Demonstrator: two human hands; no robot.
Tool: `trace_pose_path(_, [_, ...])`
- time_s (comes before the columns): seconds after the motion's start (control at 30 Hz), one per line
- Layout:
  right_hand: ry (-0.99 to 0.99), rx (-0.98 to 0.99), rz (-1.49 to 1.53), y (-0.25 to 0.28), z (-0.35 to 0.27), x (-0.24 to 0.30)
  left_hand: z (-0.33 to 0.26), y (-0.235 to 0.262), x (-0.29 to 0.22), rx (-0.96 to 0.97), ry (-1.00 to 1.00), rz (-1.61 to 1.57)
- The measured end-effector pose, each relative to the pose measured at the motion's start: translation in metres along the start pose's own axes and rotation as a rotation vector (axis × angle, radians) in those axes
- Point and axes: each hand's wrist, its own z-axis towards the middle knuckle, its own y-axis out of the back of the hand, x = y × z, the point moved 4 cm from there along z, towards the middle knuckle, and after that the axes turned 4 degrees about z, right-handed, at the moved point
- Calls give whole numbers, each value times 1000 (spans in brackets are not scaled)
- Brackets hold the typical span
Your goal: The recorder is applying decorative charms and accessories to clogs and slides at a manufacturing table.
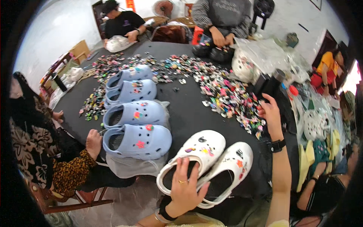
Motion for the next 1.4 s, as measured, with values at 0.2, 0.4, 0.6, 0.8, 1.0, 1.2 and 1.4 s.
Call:
trace_pose_path(0.2, [-247,294,423,-30,-65,15,-5,-8,-5,22,-18,28])
trace_pose_path(0.4, [-340,424,446,-29,-73,-13,-9,-9,-10,24,-28,43])
trace_pose_path(0.6, [-452,362,560,-17,-59,-48,-7,-6,-12,18,0,70])
trace_pose_path(0.8, [-533,266,605,4,-53,-72,-5,-9,-18,21,-9,104])
trace_pose_path(1.0, [-400,295,586,13,-52,-71,-2,-14,-25,46,-2,149])
trace_pose_path(1.2, [-426,224,655,1,-50,-80,-1,-8,-32,-57,-58,227])
trace_pose_path(1.4, [-340,221,667,11,-46,-96,1,-11,-41,-65,-108,254])
